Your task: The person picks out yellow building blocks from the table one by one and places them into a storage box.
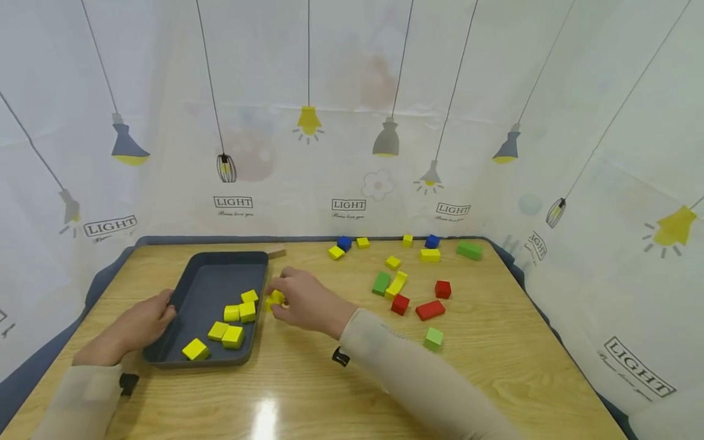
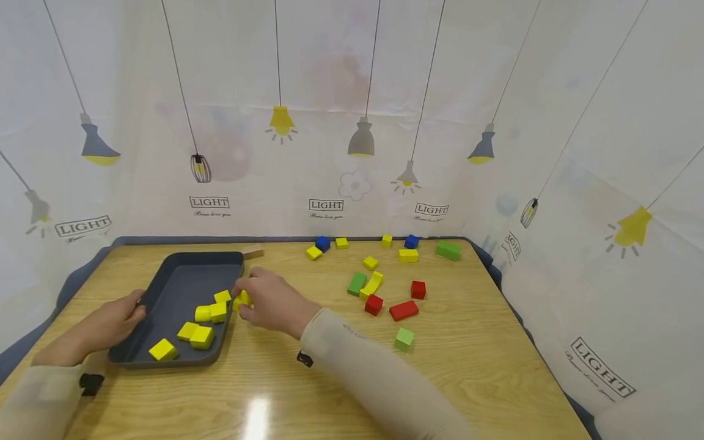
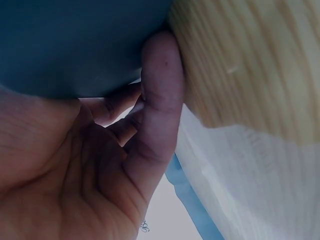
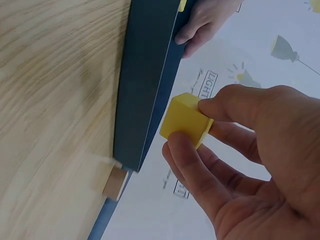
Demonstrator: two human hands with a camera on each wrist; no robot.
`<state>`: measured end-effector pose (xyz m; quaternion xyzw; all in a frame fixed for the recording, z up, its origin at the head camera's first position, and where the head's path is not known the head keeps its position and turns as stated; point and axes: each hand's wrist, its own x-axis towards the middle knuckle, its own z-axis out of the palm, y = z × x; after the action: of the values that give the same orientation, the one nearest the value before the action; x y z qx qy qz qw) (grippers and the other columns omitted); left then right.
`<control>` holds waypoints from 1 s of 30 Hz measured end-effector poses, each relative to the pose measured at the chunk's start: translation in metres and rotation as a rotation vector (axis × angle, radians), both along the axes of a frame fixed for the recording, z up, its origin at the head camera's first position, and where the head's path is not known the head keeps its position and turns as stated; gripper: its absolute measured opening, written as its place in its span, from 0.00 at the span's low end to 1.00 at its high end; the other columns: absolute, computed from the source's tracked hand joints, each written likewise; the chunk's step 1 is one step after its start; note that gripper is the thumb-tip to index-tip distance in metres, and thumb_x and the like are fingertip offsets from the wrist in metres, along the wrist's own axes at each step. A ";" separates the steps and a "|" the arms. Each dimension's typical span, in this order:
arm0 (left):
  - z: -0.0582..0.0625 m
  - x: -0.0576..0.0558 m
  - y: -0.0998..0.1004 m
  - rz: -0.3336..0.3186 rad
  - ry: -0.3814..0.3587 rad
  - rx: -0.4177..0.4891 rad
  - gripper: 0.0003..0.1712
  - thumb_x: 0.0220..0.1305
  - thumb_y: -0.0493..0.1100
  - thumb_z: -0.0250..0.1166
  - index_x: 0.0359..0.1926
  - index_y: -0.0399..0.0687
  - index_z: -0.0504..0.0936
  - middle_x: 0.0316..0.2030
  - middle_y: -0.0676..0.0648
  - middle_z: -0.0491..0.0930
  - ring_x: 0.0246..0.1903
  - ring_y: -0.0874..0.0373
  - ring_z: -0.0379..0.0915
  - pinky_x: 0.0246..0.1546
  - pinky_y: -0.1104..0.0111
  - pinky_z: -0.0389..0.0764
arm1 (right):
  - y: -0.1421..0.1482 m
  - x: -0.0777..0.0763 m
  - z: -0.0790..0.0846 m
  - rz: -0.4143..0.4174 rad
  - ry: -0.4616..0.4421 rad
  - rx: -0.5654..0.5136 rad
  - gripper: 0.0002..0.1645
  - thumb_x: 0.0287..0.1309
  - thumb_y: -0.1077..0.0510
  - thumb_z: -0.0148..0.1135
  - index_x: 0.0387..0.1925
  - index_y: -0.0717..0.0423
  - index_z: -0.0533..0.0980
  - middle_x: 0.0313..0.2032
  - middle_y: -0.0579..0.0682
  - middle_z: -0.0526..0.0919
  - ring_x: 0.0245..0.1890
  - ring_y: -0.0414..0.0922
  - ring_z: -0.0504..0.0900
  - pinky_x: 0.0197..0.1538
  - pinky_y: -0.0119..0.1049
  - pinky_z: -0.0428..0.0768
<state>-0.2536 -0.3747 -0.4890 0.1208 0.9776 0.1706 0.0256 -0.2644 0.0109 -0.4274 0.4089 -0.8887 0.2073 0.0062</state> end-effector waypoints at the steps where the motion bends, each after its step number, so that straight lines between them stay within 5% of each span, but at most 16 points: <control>1: 0.000 0.000 0.000 0.001 0.001 0.000 0.27 0.86 0.33 0.53 0.70 0.08 0.67 0.56 0.13 0.83 0.42 0.40 0.83 0.51 0.35 0.88 | -0.008 -0.001 0.000 0.006 0.002 0.006 0.18 0.80 0.57 0.74 0.65 0.53 0.90 0.54 0.51 0.90 0.41 0.36 0.81 0.44 0.20 0.80; 16: -0.002 -0.002 -0.002 -0.006 0.009 0.016 0.25 0.86 0.33 0.55 0.69 0.11 0.69 0.47 0.24 0.87 0.38 0.45 0.79 0.43 0.46 0.85 | -0.112 0.008 0.009 0.076 0.061 0.179 0.18 0.82 0.52 0.73 0.67 0.44 0.89 0.58 0.39 0.90 0.48 0.32 0.80 0.46 0.16 0.79; 23: -0.001 0.000 -0.002 -0.012 0.009 0.038 0.21 0.87 0.33 0.53 0.67 0.16 0.72 0.30 0.46 0.72 0.33 0.52 0.72 0.39 0.56 0.75 | -0.134 0.007 0.008 0.102 0.121 0.200 0.18 0.81 0.56 0.72 0.67 0.46 0.90 0.60 0.40 0.92 0.55 0.33 0.85 0.49 0.16 0.82; 30: -0.002 -0.002 -0.004 -0.013 0.010 0.027 0.23 0.86 0.33 0.53 0.67 0.13 0.70 0.34 0.40 0.80 0.34 0.49 0.74 0.40 0.52 0.80 | -0.138 0.004 0.009 0.052 0.090 0.229 0.28 0.81 0.54 0.72 0.78 0.43 0.84 0.68 0.40 0.89 0.57 0.33 0.86 0.47 0.16 0.81</control>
<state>-0.2553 -0.3789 -0.4911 0.1282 0.9745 0.1831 0.0204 -0.2603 -0.1274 -0.4182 0.4388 -0.8945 0.0860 -0.0060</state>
